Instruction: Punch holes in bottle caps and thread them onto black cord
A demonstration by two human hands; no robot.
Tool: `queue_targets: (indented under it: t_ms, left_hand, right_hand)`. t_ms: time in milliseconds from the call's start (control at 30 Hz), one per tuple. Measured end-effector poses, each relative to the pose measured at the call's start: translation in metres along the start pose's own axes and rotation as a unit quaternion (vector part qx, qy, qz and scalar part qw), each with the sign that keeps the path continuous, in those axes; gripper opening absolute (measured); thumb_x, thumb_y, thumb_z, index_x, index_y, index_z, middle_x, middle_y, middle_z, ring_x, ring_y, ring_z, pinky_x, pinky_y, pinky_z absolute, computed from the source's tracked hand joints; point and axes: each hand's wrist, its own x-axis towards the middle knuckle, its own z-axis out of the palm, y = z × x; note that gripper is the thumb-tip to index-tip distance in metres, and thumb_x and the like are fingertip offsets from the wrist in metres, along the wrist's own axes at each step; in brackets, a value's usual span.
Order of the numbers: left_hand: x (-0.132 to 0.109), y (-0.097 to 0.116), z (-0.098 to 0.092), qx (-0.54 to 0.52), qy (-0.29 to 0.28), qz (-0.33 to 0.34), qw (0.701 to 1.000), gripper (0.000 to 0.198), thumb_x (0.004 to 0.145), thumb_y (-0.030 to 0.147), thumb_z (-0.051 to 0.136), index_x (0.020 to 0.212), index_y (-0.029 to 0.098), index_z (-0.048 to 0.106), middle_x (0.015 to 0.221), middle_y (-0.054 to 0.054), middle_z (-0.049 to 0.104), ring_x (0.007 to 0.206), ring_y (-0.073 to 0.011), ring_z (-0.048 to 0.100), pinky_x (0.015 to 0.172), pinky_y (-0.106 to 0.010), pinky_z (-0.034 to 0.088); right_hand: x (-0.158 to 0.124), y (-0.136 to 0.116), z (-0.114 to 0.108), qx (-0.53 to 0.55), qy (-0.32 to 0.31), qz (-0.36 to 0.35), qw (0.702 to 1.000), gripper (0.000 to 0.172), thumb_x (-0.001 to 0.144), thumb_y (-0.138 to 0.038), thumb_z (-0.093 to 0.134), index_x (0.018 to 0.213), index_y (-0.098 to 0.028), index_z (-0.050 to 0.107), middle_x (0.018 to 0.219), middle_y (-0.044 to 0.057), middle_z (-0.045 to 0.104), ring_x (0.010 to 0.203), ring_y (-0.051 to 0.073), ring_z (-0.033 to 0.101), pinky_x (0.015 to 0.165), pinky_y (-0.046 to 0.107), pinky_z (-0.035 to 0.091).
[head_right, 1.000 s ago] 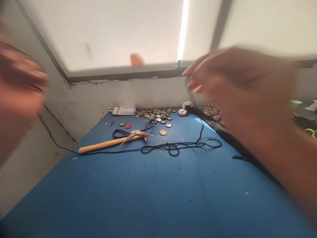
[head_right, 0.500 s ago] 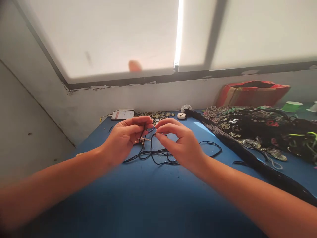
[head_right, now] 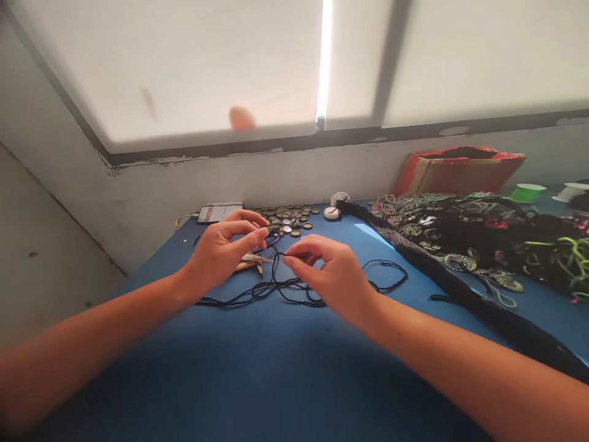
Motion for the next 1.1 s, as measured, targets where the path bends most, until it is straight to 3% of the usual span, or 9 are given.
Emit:
queue_targets:
  t_ms: [100, 300, 400, 500, 567, 667, 833, 1100]
  left_hand:
    - [-0.002, 0.000, 0.001, -0.056, -0.051, -0.033, 0.997, 0.028, 0.088, 0.038, 0.057, 0.072, 0.018, 0.067, 0.123, -0.003, 0.061, 0.105, -0.0200, 0.059, 0.087, -0.030, 0.046]
    - [-0.010, 0.002, 0.016, -0.194, -0.097, -0.069, 0.974, 0.021, 0.092, 0.030, 0.051, 0.086, 0.015, 0.064, 0.080, -0.004, 0.066, 0.084, -0.0163, 0.063, 0.079, -0.028, 0.047]
    - [-0.015, 0.003, 0.021, -0.247, -0.122, -0.112, 0.955, 0.020, 0.093, 0.031, 0.048, 0.090, 0.015, 0.059, 0.075, -0.003, 0.065, 0.064, -0.0136, 0.062, 0.065, -0.027, 0.047]
    - [-0.018, 0.002, 0.023, -0.234, -0.139, -0.157, 0.949, 0.022, 0.093, 0.036, 0.048, 0.091, 0.016, 0.058, 0.073, -0.001, 0.063, 0.042, -0.0060, 0.045, 0.044, -0.022, 0.032]
    - [-0.018, 0.001, 0.023, -0.211, -0.130, -0.166, 0.955, 0.024, 0.091, 0.039, 0.051, 0.088, 0.017, 0.060, 0.062, 0.002, 0.055, 0.043, -0.0055, 0.037, 0.042, -0.021, 0.024]
    - [-0.017, 0.000, 0.023, -0.181, -0.109, -0.148, 0.966, 0.028, 0.089, 0.042, 0.055, 0.082, 0.017, 0.064, 0.053, 0.004, 0.040, 0.050, -0.0078, 0.034, 0.046, -0.021, 0.025]
    - [-0.016, 0.001, 0.022, -0.106, -0.106, -0.092, 0.984, 0.030, 0.089, 0.042, 0.055, 0.083, 0.017, 0.071, 0.067, 0.000, 0.054, 0.063, -0.0110, 0.043, 0.059, -0.023, 0.034]
    - [-0.017, -0.002, 0.022, -0.090, -0.124, -0.079, 0.985, 0.029, 0.088, 0.042, 0.056, 0.091, 0.018, 0.073, 0.069, 0.000, 0.055, 0.063, -0.0120, 0.041, 0.057, -0.024, 0.032]
  right_hand:
    - [-0.001, 0.000, 0.000, -0.010, 0.004, -0.012, 1.000, 0.007, 0.082, -0.031, 0.065, 0.079, -0.025, 0.067, 0.079, 0.000, 0.066, 0.072, 0.015, 0.058, 0.065, 0.029, 0.046]
    - [0.000, -0.002, 0.000, -0.014, 0.005, -0.028, 0.999, 0.008, 0.084, -0.031, 0.063, 0.081, -0.024, 0.067, 0.080, 0.000, 0.067, 0.072, 0.015, 0.059, 0.066, 0.030, 0.047]
    - [0.000, -0.002, 0.000, -0.013, 0.003, -0.027, 1.000, 0.008, 0.083, -0.030, 0.063, 0.080, -0.024, 0.067, 0.079, 0.000, 0.067, 0.072, 0.015, 0.060, 0.067, 0.030, 0.048]
    - [0.000, -0.001, 0.000, -0.014, 0.003, -0.019, 1.000, 0.009, 0.083, -0.032, 0.064, 0.081, -0.023, 0.067, 0.079, 0.001, 0.067, 0.073, 0.015, 0.060, 0.066, 0.031, 0.048]
    - [-0.001, 0.000, 0.000, -0.016, -0.001, -0.015, 1.000, 0.010, 0.083, -0.033, 0.064, 0.080, -0.024, 0.067, 0.078, 0.001, 0.066, 0.071, 0.015, 0.059, 0.065, 0.030, 0.047]
    - [-0.002, 0.000, 0.000, -0.016, -0.005, -0.011, 1.000, 0.011, 0.083, -0.034, 0.065, 0.081, -0.024, 0.068, 0.078, 0.001, 0.066, 0.071, 0.015, 0.058, 0.065, 0.030, 0.047]
    - [-0.001, -0.001, 0.000, -0.024, -0.001, 0.004, 1.000, 0.014, 0.082, -0.037, 0.066, 0.080, -0.024, 0.069, 0.077, 0.001, 0.066, 0.069, 0.015, 0.057, 0.063, 0.030, 0.046]
    - [0.001, -0.001, -0.001, -0.018, 0.003, 0.032, 0.999, 0.012, 0.081, -0.035, 0.066, 0.081, -0.024, 0.069, 0.078, 0.000, 0.069, 0.070, 0.015, 0.060, 0.063, 0.029, 0.047]
